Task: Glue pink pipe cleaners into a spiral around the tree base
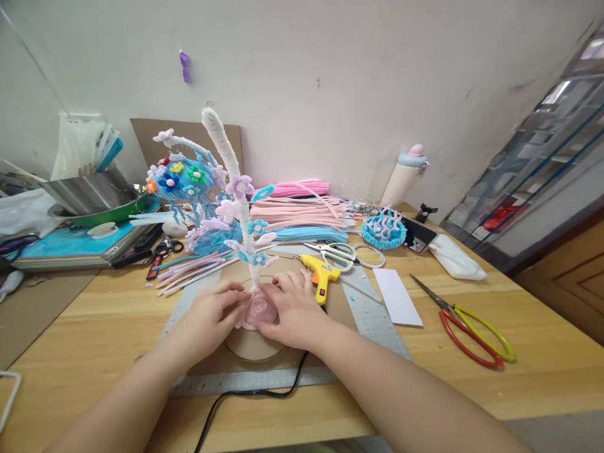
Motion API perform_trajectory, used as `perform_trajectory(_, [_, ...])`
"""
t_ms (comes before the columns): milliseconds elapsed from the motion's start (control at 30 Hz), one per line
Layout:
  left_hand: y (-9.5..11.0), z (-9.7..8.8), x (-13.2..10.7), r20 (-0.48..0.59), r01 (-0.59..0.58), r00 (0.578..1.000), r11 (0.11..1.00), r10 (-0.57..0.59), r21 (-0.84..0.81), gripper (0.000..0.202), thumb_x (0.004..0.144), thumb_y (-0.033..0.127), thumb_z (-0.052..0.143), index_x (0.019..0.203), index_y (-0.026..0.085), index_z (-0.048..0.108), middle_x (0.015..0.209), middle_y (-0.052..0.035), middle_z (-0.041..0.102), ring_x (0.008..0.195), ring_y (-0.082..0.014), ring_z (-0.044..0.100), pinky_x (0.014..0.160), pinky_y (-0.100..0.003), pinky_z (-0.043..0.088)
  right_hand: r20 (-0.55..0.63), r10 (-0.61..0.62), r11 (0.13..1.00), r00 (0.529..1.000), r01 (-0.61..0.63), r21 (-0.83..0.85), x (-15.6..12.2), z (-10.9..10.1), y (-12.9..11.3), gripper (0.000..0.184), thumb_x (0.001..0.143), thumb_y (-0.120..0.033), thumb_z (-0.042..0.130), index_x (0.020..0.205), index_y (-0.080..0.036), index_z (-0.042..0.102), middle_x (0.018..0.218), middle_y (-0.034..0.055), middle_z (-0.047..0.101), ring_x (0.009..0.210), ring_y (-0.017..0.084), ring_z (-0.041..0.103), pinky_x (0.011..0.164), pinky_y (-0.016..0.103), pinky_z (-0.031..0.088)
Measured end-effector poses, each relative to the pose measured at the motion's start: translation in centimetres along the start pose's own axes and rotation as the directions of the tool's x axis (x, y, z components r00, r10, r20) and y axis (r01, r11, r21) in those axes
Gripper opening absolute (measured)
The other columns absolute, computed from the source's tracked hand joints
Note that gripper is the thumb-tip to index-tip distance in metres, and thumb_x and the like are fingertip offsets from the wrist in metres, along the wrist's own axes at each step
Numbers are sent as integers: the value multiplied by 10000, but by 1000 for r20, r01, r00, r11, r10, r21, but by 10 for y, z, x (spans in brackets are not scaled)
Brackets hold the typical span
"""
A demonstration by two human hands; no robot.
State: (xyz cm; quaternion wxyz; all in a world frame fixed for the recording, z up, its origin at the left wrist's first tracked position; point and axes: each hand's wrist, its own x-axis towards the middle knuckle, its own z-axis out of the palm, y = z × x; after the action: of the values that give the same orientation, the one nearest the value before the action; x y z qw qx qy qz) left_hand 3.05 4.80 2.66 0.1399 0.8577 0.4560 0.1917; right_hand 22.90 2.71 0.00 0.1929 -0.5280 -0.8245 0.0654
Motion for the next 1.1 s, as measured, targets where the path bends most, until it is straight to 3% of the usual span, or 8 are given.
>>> perform_trajectory(100, [3,0,0,10,18,1000,1000,-18,17,241,880,223,488,997,197,697,1020,-79,646,953,-220,590,866,-353,455,-29,33,999,999,-33,-4,0,-1,2,713,717,-643,614,1279,-218,505,1239,111,499,1207,306,377,1086,559,78])
perform_trajectory(200, [2,3,0,2,46,999,998,-46,46,287,884,238,487,1122,180,637,1150,-104,617,1067,-246,557,937,-393,417,-39,55,998,998,-55,3,-1,-4,5,789,702,-706,594,1294,-195,484,1282,124,492,1239,309,363,1092,551,90])
perform_trajectory(400, [2,13,-6,54,46,997,993,-51,106,428,893,311,492,1317,248,503,1377,-91,495,1256,-290,441,1022,-486,327,39,45,999,998,-45,-13,-5,-15,8,831,662,-722,627,1287,-189,504,1278,133,513,1226,329,391,1061,567,148])
perform_trajectory(567, [-3,14,-9,190,-46,982,982,10,185,645,870,453,528,1438,225,326,1508,-92,339,1387,-283,271,1109,-484,229,110,-6,1000,994,6,3,-9,-23,3,772,626,-663,710,1226,-201,559,1220,111,556,1164,308,435,1017,516,217])
perform_trajectory(767, [-15,4,-2,158,-74,986,988,52,137,603,811,502,607,1358,293,461,1482,-65,373,1362,-289,302,1096,-467,275,75,-6,997,997,0,75,-8,-21,1,548,788,-547,638,1227,-229,559,1195,91,570,1116,278,466,957,454,264])
perform_trajectory(900, [-15,1,0,139,-78,988,995,69,58,582,775,532,638,1298,302,526,1396,-73,450,1287,-288,391,1061,-461,324,72,1,994,997,-9,112,-6,-17,3,539,788,-576,623,1225,-265,569,1168,69,572,1082,270,475,941,439,280])
perform_trajectory(1100, [-18,3,2,150,-62,987,998,57,25,605,755,551,650,1301,326,520,1355,-71,459,1250,-288,427,1048,-460,337,75,10,992,997,-19,127,-4,-12,8,528,770,-588,639,1229,-334,582,1164,47,568,1087,267,464,943,439,277])
